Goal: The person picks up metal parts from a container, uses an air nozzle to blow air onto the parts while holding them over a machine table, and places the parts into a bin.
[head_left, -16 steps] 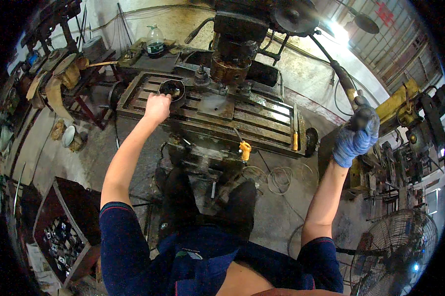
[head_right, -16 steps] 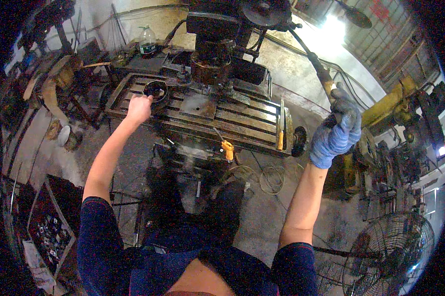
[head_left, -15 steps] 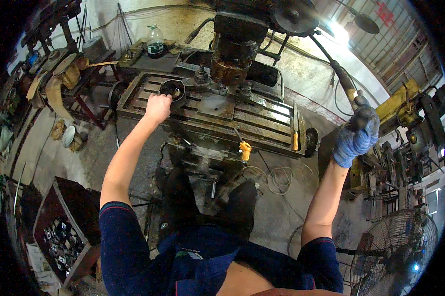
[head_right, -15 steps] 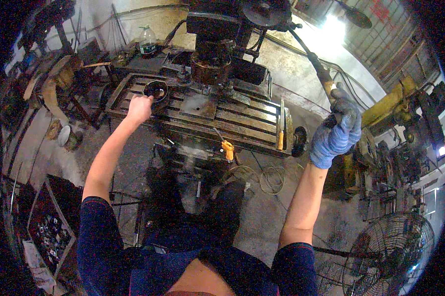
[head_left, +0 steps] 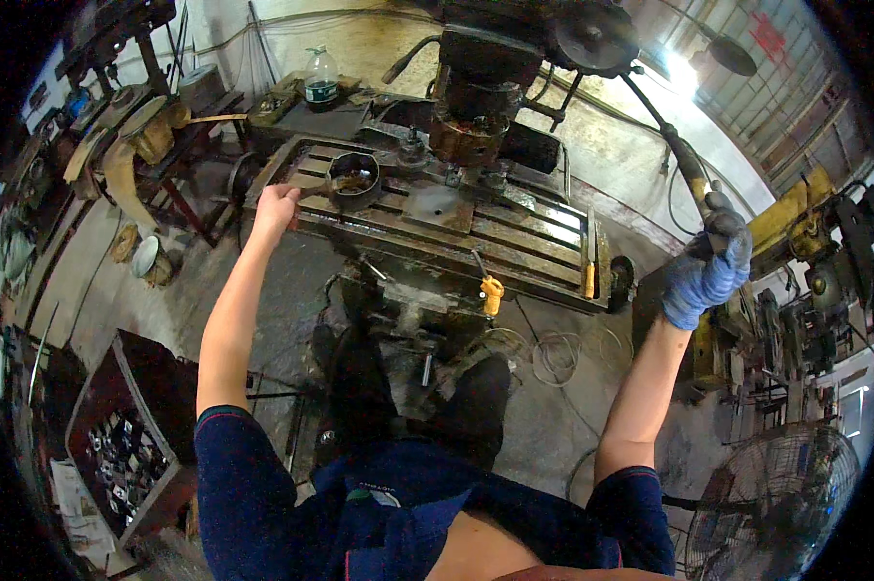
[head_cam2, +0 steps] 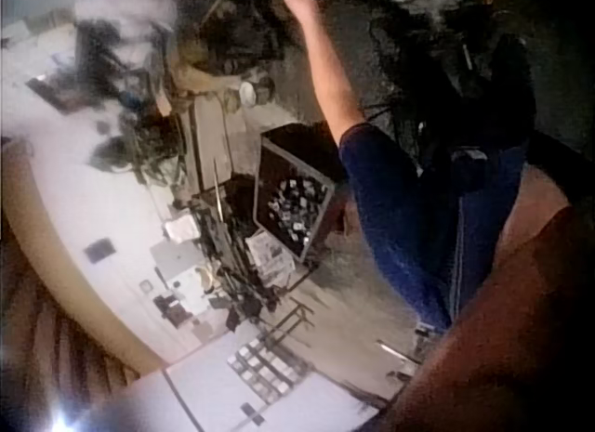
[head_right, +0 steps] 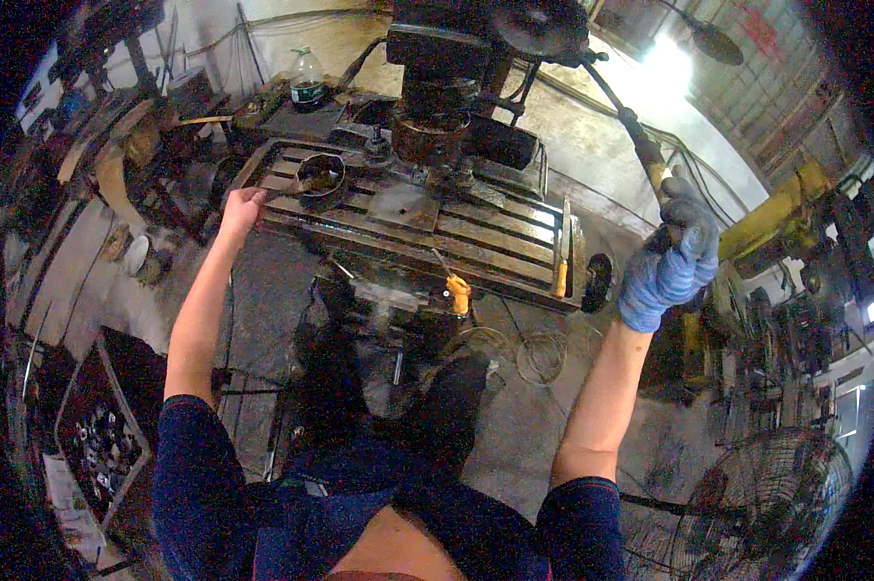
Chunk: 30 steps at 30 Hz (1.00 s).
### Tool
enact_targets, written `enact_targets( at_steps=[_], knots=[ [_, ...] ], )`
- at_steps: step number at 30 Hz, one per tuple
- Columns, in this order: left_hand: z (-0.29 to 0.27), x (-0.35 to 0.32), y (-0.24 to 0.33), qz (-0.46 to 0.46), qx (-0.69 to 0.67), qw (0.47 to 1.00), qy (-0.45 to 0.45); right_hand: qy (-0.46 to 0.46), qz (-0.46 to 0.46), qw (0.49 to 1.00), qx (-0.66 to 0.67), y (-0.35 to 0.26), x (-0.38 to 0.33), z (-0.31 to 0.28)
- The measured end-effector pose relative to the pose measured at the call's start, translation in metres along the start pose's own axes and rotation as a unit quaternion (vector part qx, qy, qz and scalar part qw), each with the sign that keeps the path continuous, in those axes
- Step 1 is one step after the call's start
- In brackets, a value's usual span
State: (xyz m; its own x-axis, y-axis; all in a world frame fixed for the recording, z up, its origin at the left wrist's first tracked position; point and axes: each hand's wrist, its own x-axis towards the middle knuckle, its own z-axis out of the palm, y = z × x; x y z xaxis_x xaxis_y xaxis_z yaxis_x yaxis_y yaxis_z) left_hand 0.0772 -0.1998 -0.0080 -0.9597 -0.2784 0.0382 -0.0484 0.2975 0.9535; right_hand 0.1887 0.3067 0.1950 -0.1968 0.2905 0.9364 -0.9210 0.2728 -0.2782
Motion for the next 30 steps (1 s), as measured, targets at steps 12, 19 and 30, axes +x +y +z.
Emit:
enact_targets(
  at_steps=[12,19,30],
  knots=[
    [-0.011,-0.042,0.031,0.039,0.020,0.997,0.071,-0.013,0.004,1.000,0.009,-0.002,0.003,-0.002],
    [0.090,-0.044,0.055,0.097,-0.018,0.995,0.012,0.005,0.005,0.999,-0.052,-0.006,0.000,0.004],
    [0.200,-0.008,0.045,0.102,-0.040,0.993,0.035,0.005,0.023,1.000,-0.009,-0.004,-0.007,0.002]
  ],
)
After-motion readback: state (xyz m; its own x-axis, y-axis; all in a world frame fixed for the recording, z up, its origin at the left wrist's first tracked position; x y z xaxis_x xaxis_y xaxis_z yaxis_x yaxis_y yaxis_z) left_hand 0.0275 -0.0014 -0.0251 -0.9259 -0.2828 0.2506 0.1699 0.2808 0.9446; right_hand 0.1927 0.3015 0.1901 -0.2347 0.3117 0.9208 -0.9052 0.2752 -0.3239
